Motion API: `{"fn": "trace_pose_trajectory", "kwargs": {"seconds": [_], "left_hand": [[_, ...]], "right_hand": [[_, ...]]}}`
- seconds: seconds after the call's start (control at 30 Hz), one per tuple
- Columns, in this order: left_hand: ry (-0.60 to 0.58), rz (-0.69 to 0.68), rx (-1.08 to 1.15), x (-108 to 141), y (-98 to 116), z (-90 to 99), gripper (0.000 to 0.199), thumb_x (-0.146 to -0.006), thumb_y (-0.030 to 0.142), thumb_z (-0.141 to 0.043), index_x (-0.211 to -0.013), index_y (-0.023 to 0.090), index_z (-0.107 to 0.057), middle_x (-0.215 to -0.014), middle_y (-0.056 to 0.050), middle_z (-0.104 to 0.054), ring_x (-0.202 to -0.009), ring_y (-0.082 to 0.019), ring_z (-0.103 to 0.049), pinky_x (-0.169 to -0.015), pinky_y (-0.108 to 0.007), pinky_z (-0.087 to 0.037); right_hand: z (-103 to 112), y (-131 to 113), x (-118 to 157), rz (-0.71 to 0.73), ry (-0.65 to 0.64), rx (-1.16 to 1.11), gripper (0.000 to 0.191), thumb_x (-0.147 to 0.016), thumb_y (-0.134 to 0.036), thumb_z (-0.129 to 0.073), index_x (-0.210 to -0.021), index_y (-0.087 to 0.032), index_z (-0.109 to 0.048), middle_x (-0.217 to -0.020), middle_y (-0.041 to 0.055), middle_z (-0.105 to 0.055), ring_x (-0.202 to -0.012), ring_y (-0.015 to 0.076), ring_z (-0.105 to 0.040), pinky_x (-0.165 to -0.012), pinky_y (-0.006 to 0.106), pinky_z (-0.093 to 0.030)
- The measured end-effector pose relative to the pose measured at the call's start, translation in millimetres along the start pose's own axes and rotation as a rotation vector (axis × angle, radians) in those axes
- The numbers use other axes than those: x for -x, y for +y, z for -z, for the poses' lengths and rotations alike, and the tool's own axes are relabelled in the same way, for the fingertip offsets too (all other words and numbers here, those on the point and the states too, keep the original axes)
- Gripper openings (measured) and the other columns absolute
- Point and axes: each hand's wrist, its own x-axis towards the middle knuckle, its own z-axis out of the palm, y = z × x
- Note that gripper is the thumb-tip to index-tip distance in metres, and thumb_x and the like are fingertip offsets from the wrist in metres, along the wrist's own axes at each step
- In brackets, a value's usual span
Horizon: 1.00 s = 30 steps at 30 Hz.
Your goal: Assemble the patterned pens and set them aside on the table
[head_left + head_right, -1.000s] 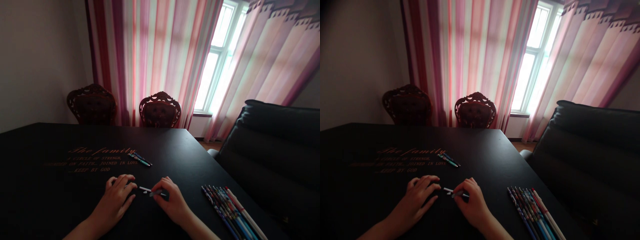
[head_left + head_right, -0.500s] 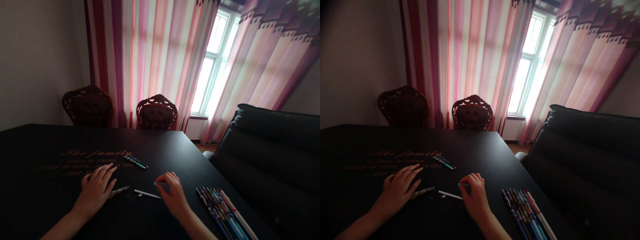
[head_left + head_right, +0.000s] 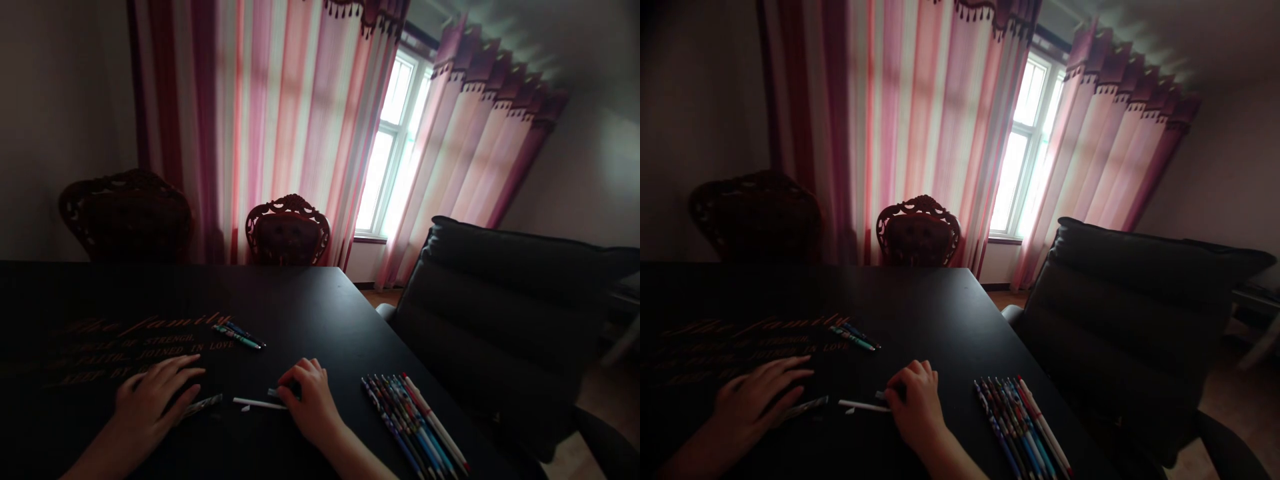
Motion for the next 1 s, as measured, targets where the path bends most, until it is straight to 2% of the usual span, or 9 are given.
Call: {"fn": "trace_pose_trajectory", "kwargs": {"seconds": [0.1,0.23,0.43,0.57,0.67,0.77,0.83,0.9,1.0], "left_hand": [[-0.022,-0.082,-0.025,0,16,7.6,0.029,-0.089,0.055,-0.052,-0.103,0.038,-0.069,-0.131,-0.002,-0.061,-0.121,-0.030,-0.052,-0.100,-0.050,-0.031],[0.001,-0.112,-0.012,0,22,12.7,0.028,-0.089,0.054,-0.051,-0.088,0.034,-0.071,-0.121,-0.002,-0.065,-0.115,-0.029,-0.055,-0.099,-0.048,-0.031],[-0.051,-0.111,-0.006,-2,23,18.3,0.026,-0.087,0.054,-0.056,-0.085,0.031,-0.069,-0.110,-0.002,-0.067,-0.107,-0.027,-0.058,-0.094,-0.045,-0.032],[-0.021,-0.002,0.056,-4,22,18.5,0.030,-0.089,0.055,-0.052,-0.092,0.030,-0.067,-0.100,-0.002,-0.070,-0.098,-0.026,-0.063,-0.090,-0.043,-0.037],[0.000,0.112,0.205,-6,22,18.2,0.034,-0.092,0.057,-0.046,-0.097,0.028,-0.064,-0.091,0.000,-0.071,-0.087,-0.022,-0.066,-0.085,-0.036,-0.045],[-0.033,0.216,0.361,-6,28,19.0,0.036,-0.094,0.055,-0.040,-0.093,0.027,-0.061,-0.080,0.002,-0.071,-0.077,-0.018,-0.068,-0.079,-0.032,-0.048],[-0.072,0.256,0.383,-5,34,20.7,0.034,-0.094,0.053,-0.040,-0.093,0.026,-0.060,-0.081,0.002,-0.070,-0.079,-0.019,-0.068,-0.080,-0.033,-0.048],[-0.088,0.260,0.348,-4,40,23.1,0.030,-0.094,0.050,-0.041,-0.094,0.026,-0.060,-0.084,0.002,-0.071,-0.084,-0.020,-0.067,-0.088,-0.038,-0.045],[-0.095,0.252,0.297,-3,46,26.5,0.025,-0.092,0.046,-0.046,-0.095,0.026,-0.060,-0.091,0.001,-0.071,-0.090,-0.022,-0.066,-0.094,-0.044,-0.040]], "right_hand": [[1,-1,1,0.002,-0.006,0.008,0.008,-0.081,-0.020,-0.068,-0.085,-0.027,-0.071,-0.094,0.0017,-0.066,-0.097,0.0230,-0.055,-0.089,0.040,-0.036],[1,-1,1,0.013,-0.009,0.022,0.007,-0.084,-0.021,-0.065,-0.085,-0.026,-0.070,-0.095,0.0022,-0.066,-0.098,0.0232,-0.054,-0.088,0.040,-0.036],[0,1,1,0.021,-0.008,0.015,0.007,-0.086,-0.021,-0.063,-0.085,-0.025,-0.069,-0.094,0.0017,-0.066,-0.098,0.0230,-0.054,-0.088,0.039,-0.036],[0,0,1,0.015,0.020,0.001,0.008,-0.087,-0.021,-0.062,-0.084,-0.025,-0.068,-0.094,0.0015,-0.066,-0.098,0.0230,-0.054,-0.090,0.040,-0.035],[2,-1,0,0.041,0.060,0.004,0.009,-0.088,-0.021,-0.060,-0.085,-0.025,-0.067,-0.095,0.0017,-0.065,-0.097,0.0229,-0.055,-0.089,0.039,-0.036],[5,-4,-2,0.114,0.097,0.028,0.011,-0.090,-0.019,-0.057,-0.090,-0.025,-0.066,-0.096,0.0022,-0.065,-0.096,0.0226,-0.054,-0.087,0.038,-0.036],[8,-10,-2,0.164,0.110,0.048,0.012,-0.090,-0.020,-0.056,-0.093,-0.026,-0.065,-0.099,0.0027,-0.064,-0.098,0.0228,-0.053,-0.087,0.038,-0.036],[8,-20,0,0.209,0.095,0.065,0.011,-0.090,-0.020,-0.057,-0.094,-0.026,-0.065,-0.100,0.0030,-0.064,-0.100,0.0232,-0.053,-0.088,0.039,-0.035],[3,-39,3,0.273,0.012,0.096,0.009,-0.088,-0.021,-0.062,-0.093,-0.027,-0.066,-0.100,0.0028,-0.064,-0.102,0.0240,-0.051,-0.090,0.041,-0.034]]}}
